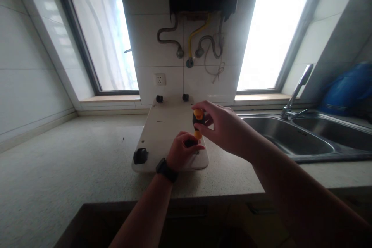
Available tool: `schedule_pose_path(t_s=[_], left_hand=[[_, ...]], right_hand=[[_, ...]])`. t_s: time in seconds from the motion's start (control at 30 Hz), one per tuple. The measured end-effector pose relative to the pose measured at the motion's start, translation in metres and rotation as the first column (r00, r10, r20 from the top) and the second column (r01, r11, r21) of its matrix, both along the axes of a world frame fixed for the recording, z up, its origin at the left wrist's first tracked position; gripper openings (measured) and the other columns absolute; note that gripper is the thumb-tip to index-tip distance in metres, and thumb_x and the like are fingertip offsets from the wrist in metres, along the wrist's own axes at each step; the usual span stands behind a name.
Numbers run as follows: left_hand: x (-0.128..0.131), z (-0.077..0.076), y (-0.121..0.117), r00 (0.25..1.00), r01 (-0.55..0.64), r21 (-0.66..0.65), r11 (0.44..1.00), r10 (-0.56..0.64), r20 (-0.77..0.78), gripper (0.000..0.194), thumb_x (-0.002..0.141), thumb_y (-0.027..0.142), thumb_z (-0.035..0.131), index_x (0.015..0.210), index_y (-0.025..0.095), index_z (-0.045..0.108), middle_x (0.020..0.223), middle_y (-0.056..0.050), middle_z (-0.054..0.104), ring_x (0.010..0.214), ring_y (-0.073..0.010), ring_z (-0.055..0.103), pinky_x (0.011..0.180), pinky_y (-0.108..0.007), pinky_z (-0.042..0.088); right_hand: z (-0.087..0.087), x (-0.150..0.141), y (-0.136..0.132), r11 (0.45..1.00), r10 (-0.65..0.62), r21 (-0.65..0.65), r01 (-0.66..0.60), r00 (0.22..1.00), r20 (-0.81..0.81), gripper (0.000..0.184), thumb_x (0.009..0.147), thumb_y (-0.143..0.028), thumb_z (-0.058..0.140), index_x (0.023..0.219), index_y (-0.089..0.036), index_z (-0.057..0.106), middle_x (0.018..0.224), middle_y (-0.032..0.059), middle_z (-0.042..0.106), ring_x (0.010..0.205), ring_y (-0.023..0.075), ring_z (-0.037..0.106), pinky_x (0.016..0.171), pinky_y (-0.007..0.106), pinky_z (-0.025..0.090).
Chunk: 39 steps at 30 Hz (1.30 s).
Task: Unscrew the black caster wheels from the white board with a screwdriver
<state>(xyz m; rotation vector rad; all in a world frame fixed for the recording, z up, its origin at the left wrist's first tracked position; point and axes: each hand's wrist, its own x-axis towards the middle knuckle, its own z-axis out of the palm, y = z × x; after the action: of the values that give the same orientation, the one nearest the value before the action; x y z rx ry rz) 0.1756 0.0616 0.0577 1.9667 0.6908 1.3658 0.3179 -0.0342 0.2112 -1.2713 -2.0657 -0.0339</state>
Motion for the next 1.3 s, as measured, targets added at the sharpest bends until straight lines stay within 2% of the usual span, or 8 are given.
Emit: schedule_pose_path(t_s=[0.13, 0.37, 0.5, 0.63, 0.77, 0.87, 1.07, 1.3], left_hand=[[0.001, 0.003, -0.002, 0.992, 0.127, -0.034, 0.991, -0.126, 0.031, 0.013, 0.087, 0.033, 0.076, 0.092, 0.022, 0.08, 0.106, -0.009, 0.071, 0.099, -0.0224, 0.067, 0.089, -0.036, 0.052], [0.004, 0.001, 0.004, 0.993, 0.067, -0.124, 0.99, -0.055, 0.101, 0.027, 0.071, 0.036, 0.088, 0.066, 0.017, 0.068, 0.081, -0.004, 0.069, 0.078, -0.0182, 0.065, 0.075, -0.033, 0.052], [0.004, -0.003, 0.007, 0.997, 0.054, -0.173, 0.983, -0.043, 0.065, 0.036, 0.068, 0.041, 0.09, 0.067, 0.016, 0.064, 0.075, -0.003, 0.067, 0.069, -0.0165, 0.063, 0.069, -0.032, 0.051], [0.002, -0.001, 0.005, 0.999, 0.0, -0.123, 0.992, 0.006, 0.044, 0.036, 0.066, 0.039, 0.091, 0.069, 0.017, 0.063, 0.08, -0.003, 0.066, 0.074, -0.0174, 0.062, 0.072, -0.032, 0.05], [0.0, 0.006, -0.001, 0.996, 0.077, -0.038, 0.996, -0.076, 0.04, 0.015, 0.08, 0.033, 0.081, 0.086, 0.02, 0.076, 0.101, -0.008, 0.07, 0.094, -0.0212, 0.065, 0.084, -0.034, 0.051], [0.0, 0.007, -0.003, 0.991, 0.135, -0.022, 0.991, -0.134, 0.027, 0.012, 0.088, 0.032, 0.073, 0.088, 0.022, 0.079, 0.102, -0.008, 0.072, 0.096, -0.0215, 0.066, 0.086, -0.035, 0.052], [0.002, 0.003, 0.002, 1.0, 0.003, -0.025, 1.0, -0.002, 0.026, 0.019, 0.077, 0.035, 0.084, 0.07, 0.02, 0.074, 0.085, -0.005, 0.069, 0.084, -0.0206, 0.065, 0.079, -0.034, 0.051], [0.004, -0.004, 0.005, 0.997, -0.078, -0.009, 0.997, 0.078, 0.005, 0.037, 0.073, 0.044, 0.086, 0.068, 0.018, 0.06, 0.078, -0.002, 0.063, 0.075, -0.0179, 0.06, 0.073, -0.032, 0.047]], right_hand=[[0.002, 0.007, -0.001, 0.996, 0.069, -0.059, -0.07, 0.997, -0.025, 0.045, 0.087, -0.022, 0.059, 0.132, -0.024, 0.055, 0.113, 0.0071, 0.068, 0.098, 0.0204, 0.066, 0.083, 0.036, 0.053], [-0.001, 0.004, -0.003, 1.0, -0.006, -0.031, 0.005, 0.999, -0.036, 0.034, 0.086, -0.037, 0.069, 0.114, -0.021, 0.059, 0.113, 0.0082, 0.063, 0.085, 0.0174, 0.061, 0.074, 0.035, 0.051], [0.0, -0.002, 0.0, 1.0, -0.006, -0.019, 0.005, 1.0, -0.028, 0.039, 0.08, -0.038, 0.077, 0.111, -0.02, 0.062, 0.105, 0.0061, 0.066, 0.083, 0.0174, 0.06, 0.072, 0.034, 0.05], [0.0, -0.005, 0.003, 1.0, 0.003, -0.01, -0.003, 0.999, -0.046, 0.035, 0.081, -0.028, 0.073, 0.114, -0.019, 0.063, 0.102, 0.0051, 0.07, 0.084, 0.0176, 0.063, 0.075, 0.034, 0.052], [0.002, -0.001, 0.003, 0.998, 0.049, -0.046, -0.052, 0.997, -0.052, 0.046, 0.083, -0.02, 0.063, 0.129, -0.018, 0.059, 0.11, 0.0073, 0.069, 0.093, 0.0195, 0.066, 0.082, 0.036, 0.054], [0.004, 0.001, 0.002, 0.993, 0.084, -0.082, -0.088, 0.995, -0.05, 0.045, 0.085, -0.019, 0.06, 0.13, -0.02, 0.057, 0.114, 0.0081, 0.067, 0.098, 0.0201, 0.066, 0.086, 0.037, 0.054], [0.002, -0.004, 0.005, 0.999, 0.036, 0.01, -0.035, 0.998, -0.044, 0.037, 0.082, -0.036, 0.075, 0.116, -0.022, 0.066, 0.111, 0.0075, 0.062, 0.092, 0.0195, 0.062, 0.081, 0.037, 0.054], [0.002, -0.001, 0.005, 0.983, 0.15, -0.087, -0.161, 0.981, -0.123, 0.042, 0.091, -0.015, 0.056, 0.132, -0.024, 0.06, 0.119, 0.0053, 0.068, 0.101, 0.0165, 0.066, 0.089, 0.034, 0.053]])
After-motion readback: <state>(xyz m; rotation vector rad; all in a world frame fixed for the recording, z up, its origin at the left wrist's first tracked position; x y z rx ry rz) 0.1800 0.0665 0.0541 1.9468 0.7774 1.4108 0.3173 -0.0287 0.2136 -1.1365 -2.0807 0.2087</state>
